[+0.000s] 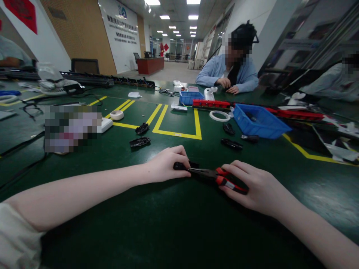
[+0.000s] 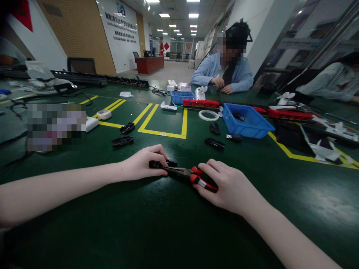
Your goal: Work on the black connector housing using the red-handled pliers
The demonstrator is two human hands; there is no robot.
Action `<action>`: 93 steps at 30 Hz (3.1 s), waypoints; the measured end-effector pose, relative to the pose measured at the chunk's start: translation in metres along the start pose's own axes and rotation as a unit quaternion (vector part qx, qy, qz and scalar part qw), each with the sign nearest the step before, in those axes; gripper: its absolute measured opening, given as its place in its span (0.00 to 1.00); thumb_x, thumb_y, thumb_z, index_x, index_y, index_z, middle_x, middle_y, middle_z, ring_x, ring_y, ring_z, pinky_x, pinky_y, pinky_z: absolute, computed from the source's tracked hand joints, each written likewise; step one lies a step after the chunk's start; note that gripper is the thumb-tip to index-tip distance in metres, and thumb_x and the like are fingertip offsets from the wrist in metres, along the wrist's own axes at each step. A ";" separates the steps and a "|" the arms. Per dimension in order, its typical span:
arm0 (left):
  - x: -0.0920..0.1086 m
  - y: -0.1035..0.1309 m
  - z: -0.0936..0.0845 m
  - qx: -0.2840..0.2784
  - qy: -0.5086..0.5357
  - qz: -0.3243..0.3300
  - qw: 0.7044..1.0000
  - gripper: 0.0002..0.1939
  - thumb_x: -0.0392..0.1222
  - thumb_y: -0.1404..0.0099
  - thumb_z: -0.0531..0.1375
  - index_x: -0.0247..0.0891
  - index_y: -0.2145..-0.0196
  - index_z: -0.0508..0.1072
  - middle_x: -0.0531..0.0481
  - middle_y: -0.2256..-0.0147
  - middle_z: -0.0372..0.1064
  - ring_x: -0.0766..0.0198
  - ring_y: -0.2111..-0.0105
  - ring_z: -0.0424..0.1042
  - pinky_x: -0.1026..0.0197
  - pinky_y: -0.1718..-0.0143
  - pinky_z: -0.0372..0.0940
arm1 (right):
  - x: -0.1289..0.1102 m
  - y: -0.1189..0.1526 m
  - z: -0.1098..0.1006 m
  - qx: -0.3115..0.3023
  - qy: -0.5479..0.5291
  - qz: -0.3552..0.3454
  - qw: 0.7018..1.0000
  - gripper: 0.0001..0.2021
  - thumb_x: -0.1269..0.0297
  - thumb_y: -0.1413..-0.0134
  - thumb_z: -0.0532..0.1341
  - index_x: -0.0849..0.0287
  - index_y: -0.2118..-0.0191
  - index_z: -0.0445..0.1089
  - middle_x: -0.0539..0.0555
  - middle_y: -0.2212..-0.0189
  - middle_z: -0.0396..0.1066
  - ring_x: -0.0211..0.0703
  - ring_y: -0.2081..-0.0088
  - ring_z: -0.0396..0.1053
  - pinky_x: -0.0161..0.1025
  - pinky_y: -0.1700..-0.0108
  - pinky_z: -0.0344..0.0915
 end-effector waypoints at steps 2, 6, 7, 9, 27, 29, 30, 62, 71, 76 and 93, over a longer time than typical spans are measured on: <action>0.000 0.000 0.000 0.001 0.001 0.001 1.000 0.04 0.39 0.35 0.68 0.36 0.63 0.79 0.49 0.57 0.67 0.59 0.57 0.70 0.55 0.55 0.67 | 0.001 -0.001 -0.001 -0.009 -0.002 0.000 1.000 0.17 0.56 0.39 0.60 0.61 0.50 0.72 0.59 0.59 0.75 0.45 0.67 0.76 0.40 0.67 0.74; -0.001 0.000 0.000 0.003 0.000 0.012 1.000 0.05 0.39 0.35 0.68 0.36 0.63 0.79 0.49 0.58 0.66 0.60 0.58 0.70 0.56 0.56 0.66 | 0.005 0.000 -0.004 -0.012 0.006 -0.005 1.000 0.17 0.55 0.38 0.60 0.61 0.50 0.71 0.59 0.59 0.75 0.46 0.66 0.76 0.40 0.67 0.74; 0.000 0.000 0.000 0.003 -0.001 0.012 1.000 0.05 0.39 0.35 0.68 0.37 0.62 0.79 0.49 0.58 0.66 0.60 0.58 0.70 0.56 0.56 0.67 | 0.005 0.000 -0.005 -0.009 0.010 -0.007 1.000 0.17 0.55 0.38 0.60 0.61 0.50 0.71 0.60 0.59 0.75 0.46 0.66 0.76 0.40 0.67 0.74; 0.000 0.000 0.000 0.000 -0.005 0.011 1.000 0.05 0.39 0.35 0.68 0.36 0.62 0.79 0.49 0.58 0.66 0.60 0.58 0.70 0.56 0.56 0.67 | 0.005 0.001 -0.005 -0.007 0.015 -0.011 1.000 0.18 0.55 0.38 0.59 0.61 0.50 0.72 0.60 0.59 0.75 0.46 0.66 0.76 0.40 0.67 0.74; 0.004 0.001 -0.001 -0.004 -0.033 0.034 0.999 0.05 0.41 0.32 0.66 0.37 0.60 0.78 0.49 0.59 0.68 0.60 0.60 0.70 0.57 0.58 0.65 | -0.003 0.003 -0.011 0.100 0.124 -0.069 0.985 0.19 0.60 0.40 0.62 0.63 0.47 0.68 0.65 0.58 0.75 0.54 0.61 0.75 0.47 0.62 0.74; 0.003 0.001 -0.001 -0.004 -0.033 0.036 0.999 0.05 0.41 0.32 0.66 0.38 0.60 0.78 0.49 0.59 0.68 0.60 0.59 0.70 0.57 0.58 0.65 | 0.000 0.005 -0.012 0.104 0.125 -0.062 0.985 0.19 0.60 0.40 0.63 0.63 0.46 0.68 0.65 0.58 0.75 0.55 0.61 0.75 0.48 0.63 0.73; 0.003 0.001 -0.001 -0.004 -0.034 0.037 0.999 0.06 0.41 0.32 0.66 0.38 0.59 0.79 0.49 0.59 0.68 0.59 0.59 0.70 0.57 0.57 0.65 | 0.001 0.005 -0.012 0.105 0.126 -0.059 0.985 0.19 0.60 0.40 0.63 0.62 0.46 0.67 0.65 0.58 0.75 0.56 0.61 0.75 0.48 0.63 0.73; 0.001 0.001 0.000 -0.003 -0.036 0.040 0.999 0.06 0.41 0.33 0.67 0.37 0.60 0.79 0.47 0.58 0.69 0.59 0.58 0.71 0.56 0.55 0.66 | -0.001 0.005 -0.006 0.092 0.041 -0.033 0.994 0.18 0.58 0.41 0.63 0.57 0.47 0.69 0.61 0.57 0.77 0.53 0.60 0.77 0.48 0.62 0.74; 0.001 0.001 0.000 -0.008 -0.041 0.040 0.998 0.05 0.41 0.32 0.66 0.38 0.61 0.78 0.47 0.57 0.69 0.59 0.57 0.71 0.56 0.55 0.66 | 0.001 0.006 -0.004 0.078 0.022 -0.015 0.997 0.16 0.56 0.41 0.62 0.57 0.50 0.71 0.59 0.60 0.78 0.49 0.65 0.76 0.44 0.65 0.71; -0.001 0.001 0.001 -0.006 -0.039 0.036 0.999 0.05 0.41 0.32 0.66 0.39 0.60 0.78 0.48 0.57 0.68 0.59 0.58 0.70 0.56 0.55 0.66 | 0.002 0.004 -0.009 0.067 0.028 -0.024 0.997 0.16 0.55 0.42 0.62 0.57 0.52 0.72 0.58 0.62 0.78 0.46 0.69 0.74 0.43 0.67 0.68; 0.001 0.001 0.001 -0.003 -0.031 0.034 0.999 0.04 0.41 0.33 0.67 0.38 0.62 0.79 0.48 0.57 0.69 0.59 0.58 0.71 0.56 0.55 0.66 | -0.003 -0.001 -0.009 0.058 0.055 -0.039 0.996 0.14 0.55 0.40 0.60 0.59 0.55 0.72 0.58 0.63 0.78 0.46 0.70 0.74 0.43 0.66 0.69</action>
Point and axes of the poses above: each hand's wrist, its own y-axis away from the middle knuckle, its own z-axis out of the palm, x = y × z, the point moved 3 cm from there along -y, towards the middle knuckle
